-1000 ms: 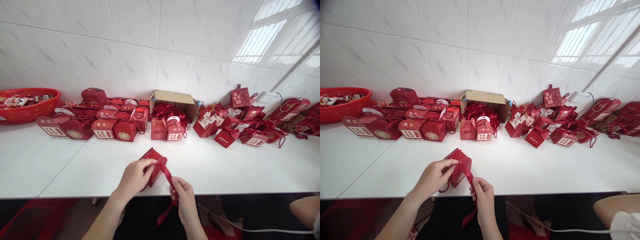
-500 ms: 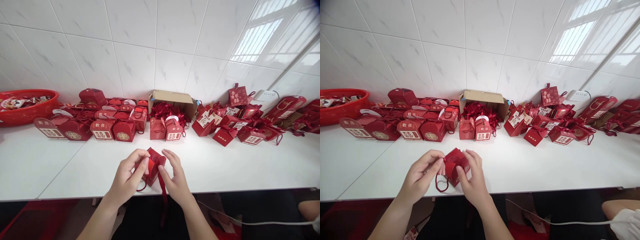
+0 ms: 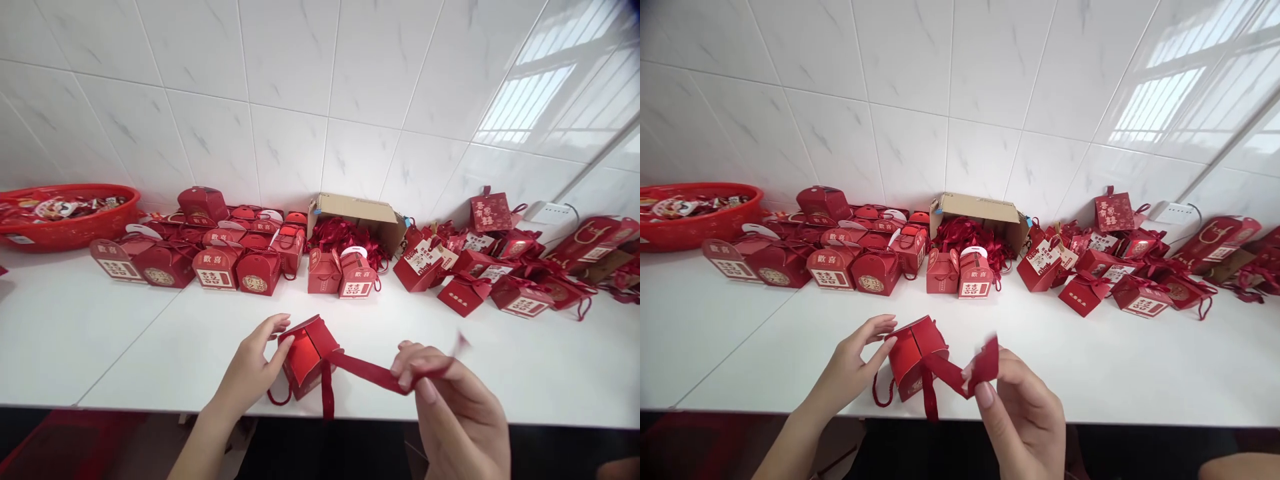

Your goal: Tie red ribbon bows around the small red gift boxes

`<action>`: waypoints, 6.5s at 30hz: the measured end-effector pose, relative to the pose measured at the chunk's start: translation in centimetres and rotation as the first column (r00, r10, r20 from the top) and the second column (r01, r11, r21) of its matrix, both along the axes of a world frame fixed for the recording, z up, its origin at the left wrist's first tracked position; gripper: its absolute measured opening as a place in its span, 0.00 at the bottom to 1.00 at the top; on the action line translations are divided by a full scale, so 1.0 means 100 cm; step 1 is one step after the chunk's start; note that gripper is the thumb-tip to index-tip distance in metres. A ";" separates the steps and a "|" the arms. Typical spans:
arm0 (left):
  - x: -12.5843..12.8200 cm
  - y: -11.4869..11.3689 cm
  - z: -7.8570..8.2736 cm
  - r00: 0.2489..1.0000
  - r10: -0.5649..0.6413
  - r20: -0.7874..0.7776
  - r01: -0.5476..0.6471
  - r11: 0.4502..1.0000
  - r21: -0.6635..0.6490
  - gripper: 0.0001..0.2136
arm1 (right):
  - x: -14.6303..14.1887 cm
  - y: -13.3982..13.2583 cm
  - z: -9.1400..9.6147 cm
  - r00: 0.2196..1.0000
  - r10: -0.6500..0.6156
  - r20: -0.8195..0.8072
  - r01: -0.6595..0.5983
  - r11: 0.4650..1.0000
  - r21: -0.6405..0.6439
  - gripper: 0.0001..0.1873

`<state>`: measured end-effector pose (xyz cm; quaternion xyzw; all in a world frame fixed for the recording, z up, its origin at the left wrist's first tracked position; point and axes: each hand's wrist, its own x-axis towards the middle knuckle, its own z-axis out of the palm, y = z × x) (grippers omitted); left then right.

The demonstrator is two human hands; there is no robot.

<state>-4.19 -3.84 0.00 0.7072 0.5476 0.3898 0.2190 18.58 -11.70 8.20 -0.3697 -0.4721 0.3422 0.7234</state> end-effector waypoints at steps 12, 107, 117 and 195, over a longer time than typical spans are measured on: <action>0.013 -0.017 -0.001 0.953 0.121 0.279 -0.085 0.987 -0.137 0.10 | -0.039 0.040 -0.058 0.912 0.181 0.369 -0.049 0.940 -0.338 0.12; -0.001 -0.012 -0.003 0.963 -0.022 0.268 0.137 0.897 -0.420 0.18 | 0.047 0.059 -0.101 0.854 0.140 0.501 0.106 0.896 -0.430 0.26; 0.002 -0.018 0.012 0.956 0.008 0.295 0.126 0.892 -0.434 0.18 | 0.043 0.070 -0.093 0.834 -0.024 0.551 0.244 0.911 -0.331 0.25; -0.017 -0.030 0.011 0.261 0.336 0.905 -0.129 0.941 -0.312 0.10 | 0.018 0.015 -0.112 0.850 -0.155 -0.503 -0.112 0.881 -0.460 0.10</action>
